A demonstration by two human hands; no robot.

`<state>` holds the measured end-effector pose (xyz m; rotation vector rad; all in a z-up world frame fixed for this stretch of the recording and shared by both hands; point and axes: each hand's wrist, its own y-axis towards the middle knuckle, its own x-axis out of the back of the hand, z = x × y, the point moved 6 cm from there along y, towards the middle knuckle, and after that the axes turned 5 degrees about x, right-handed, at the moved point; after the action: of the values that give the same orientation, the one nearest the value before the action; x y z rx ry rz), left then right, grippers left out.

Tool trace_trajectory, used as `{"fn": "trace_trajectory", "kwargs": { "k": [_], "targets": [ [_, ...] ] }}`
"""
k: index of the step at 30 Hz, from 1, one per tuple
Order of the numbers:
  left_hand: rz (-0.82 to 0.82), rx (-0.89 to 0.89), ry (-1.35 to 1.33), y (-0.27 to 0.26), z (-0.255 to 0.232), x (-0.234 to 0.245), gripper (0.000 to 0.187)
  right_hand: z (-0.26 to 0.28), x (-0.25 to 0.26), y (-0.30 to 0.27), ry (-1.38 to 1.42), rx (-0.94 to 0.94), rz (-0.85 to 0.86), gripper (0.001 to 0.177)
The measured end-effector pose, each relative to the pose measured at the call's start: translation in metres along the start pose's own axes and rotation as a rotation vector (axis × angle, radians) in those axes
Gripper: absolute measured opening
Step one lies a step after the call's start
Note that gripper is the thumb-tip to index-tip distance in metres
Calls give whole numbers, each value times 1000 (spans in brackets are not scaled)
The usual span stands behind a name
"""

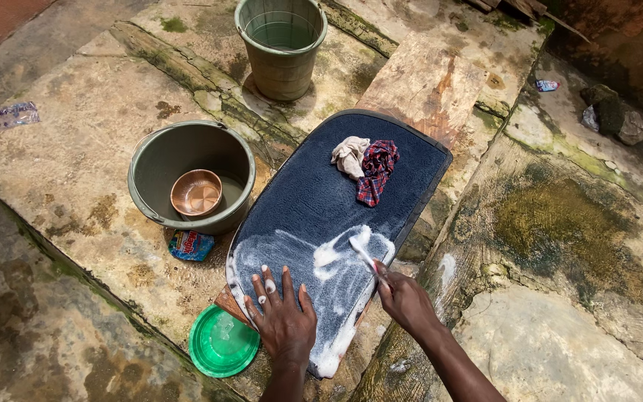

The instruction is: The person cleans a mat by hand, applying soap from a bowl and scrubbing the surface with a small brush.

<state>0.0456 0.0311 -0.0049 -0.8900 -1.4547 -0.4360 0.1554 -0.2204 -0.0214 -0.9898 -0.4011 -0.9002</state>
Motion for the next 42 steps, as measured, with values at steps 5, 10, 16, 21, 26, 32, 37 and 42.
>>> {"fn": "trace_trajectory", "kwargs": {
  "k": [5, 10, 16, 21, 26, 32, 37, 42],
  "targets": [
    [5, -2, 2, 1, 1, -5, 66, -31, 0, -5, -110, -6, -83, 47],
    [68, 4, 13, 6, -1, -4, 63, -39, -33, -19, -126, 47, -66, 47],
    [84, 10, 14, 4, 1, -7, 64, -56, -32, -35, -75, 58, -24, 46],
    [45, -1, 2, 5, -1, -10, 66, -81, 2, -44, -152, -43, -84, 54],
    [11, 8, -13, 4, 2, -15, 64, -82, -20, -45, -236, 127, -35, 46],
    [-68, -14, -18, 3, 2, -12, 62, -73, -10, -21, -37, -29, -118, 46],
    [-135, -30, -48, 2, 1, -10, 62, -84, -8, -25, -151, 47, -133, 46],
    [-111, -17, -34, 1, 0, -12, 61, -63, -26, -8, -59, 246, -148, 39]
  ]
}}
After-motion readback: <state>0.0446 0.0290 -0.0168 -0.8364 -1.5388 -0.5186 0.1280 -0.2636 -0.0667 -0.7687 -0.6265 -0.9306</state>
